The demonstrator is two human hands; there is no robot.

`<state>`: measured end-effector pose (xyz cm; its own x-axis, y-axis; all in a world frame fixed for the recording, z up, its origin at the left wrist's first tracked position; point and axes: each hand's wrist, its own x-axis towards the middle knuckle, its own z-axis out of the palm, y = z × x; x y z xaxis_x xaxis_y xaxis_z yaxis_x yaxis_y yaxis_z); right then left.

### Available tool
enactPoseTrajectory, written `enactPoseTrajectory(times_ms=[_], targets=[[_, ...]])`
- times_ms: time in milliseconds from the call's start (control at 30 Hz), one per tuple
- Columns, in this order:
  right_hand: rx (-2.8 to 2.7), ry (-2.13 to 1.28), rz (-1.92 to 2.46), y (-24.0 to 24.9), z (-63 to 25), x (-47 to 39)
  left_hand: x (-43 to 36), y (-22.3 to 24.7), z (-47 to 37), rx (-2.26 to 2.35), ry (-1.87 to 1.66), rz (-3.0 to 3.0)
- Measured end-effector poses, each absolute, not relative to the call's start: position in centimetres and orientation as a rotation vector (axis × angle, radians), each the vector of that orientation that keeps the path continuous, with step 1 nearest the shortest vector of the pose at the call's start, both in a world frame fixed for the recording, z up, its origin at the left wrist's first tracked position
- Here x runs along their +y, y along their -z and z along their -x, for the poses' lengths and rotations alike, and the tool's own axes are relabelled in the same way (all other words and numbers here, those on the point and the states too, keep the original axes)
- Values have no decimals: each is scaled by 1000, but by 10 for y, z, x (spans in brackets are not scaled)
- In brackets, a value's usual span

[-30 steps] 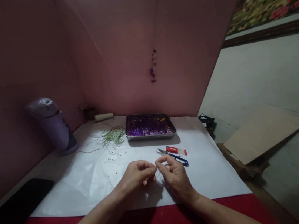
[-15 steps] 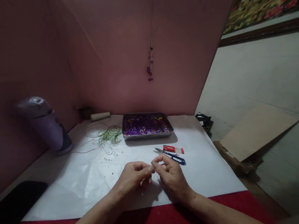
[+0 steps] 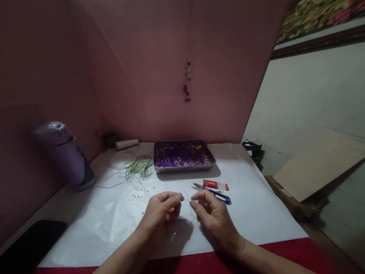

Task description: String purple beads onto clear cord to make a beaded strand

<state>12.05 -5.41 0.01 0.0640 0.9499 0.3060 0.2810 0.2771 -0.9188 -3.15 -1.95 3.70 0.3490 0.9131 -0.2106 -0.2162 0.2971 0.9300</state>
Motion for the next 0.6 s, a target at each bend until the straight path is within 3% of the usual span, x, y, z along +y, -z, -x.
enactPoseTrajectory(times_ms=[367, 600], targets=[[-1722, -516, 1292, -13, -126, -59, -11, -38, 39, 925, -915, -1107], [-2344, 132, 1041, -30, -148, -54, 2, -39, 49, 1164, -983, -1466]])
